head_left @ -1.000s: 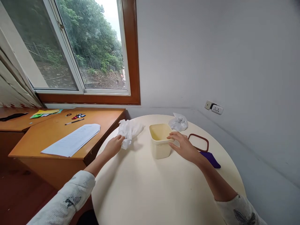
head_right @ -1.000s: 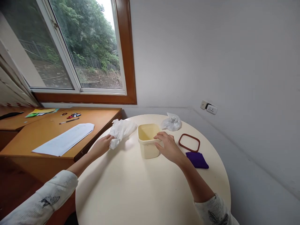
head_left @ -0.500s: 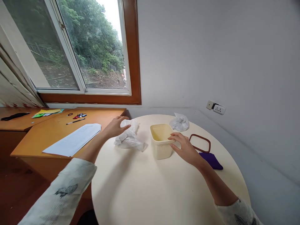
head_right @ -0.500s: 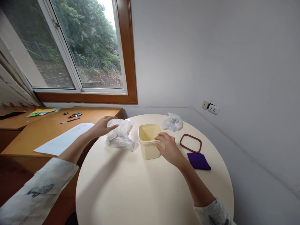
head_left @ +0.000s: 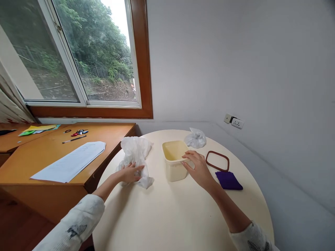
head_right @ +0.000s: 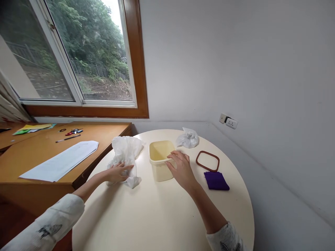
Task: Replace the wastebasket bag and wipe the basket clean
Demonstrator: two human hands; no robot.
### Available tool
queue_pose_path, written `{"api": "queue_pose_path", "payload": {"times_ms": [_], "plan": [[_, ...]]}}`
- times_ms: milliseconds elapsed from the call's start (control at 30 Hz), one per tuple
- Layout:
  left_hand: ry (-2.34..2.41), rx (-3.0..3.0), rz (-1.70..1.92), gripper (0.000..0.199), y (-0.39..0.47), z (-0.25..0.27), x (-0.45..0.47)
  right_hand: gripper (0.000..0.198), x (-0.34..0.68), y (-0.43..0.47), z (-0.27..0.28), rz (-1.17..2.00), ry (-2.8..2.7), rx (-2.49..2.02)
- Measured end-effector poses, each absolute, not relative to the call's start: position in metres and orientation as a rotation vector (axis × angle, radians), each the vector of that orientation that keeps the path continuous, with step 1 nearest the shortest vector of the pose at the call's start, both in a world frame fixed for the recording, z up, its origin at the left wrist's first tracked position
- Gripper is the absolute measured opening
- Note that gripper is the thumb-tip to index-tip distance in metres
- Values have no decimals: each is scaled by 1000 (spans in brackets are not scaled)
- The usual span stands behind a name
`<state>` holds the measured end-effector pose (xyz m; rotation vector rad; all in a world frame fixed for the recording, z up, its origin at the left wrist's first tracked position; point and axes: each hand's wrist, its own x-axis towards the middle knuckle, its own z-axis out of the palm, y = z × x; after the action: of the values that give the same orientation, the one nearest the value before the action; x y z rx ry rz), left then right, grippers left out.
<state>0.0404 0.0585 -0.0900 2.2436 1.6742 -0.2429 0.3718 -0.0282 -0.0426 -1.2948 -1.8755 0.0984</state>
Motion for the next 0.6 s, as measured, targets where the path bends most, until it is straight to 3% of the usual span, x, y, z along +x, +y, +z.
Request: {"api": "queue_pose_path", "payload": {"times_ms": [200,367,467,600], "plan": [[1671,2264,-183,68,43,-36,44,16,367,-24,-45,76,-1841,-1268],[1437,2127,686,47,25,-11,88,18,370,-21,-42,22,-1692,-1207],[1356,1879,1123,29,26,-31,122,19,383,-8,-46,31,-1588,-1189],[1378,1624,1516,23,34,-79,153,20,415,30,-61,59,-1515,-1296]]}}
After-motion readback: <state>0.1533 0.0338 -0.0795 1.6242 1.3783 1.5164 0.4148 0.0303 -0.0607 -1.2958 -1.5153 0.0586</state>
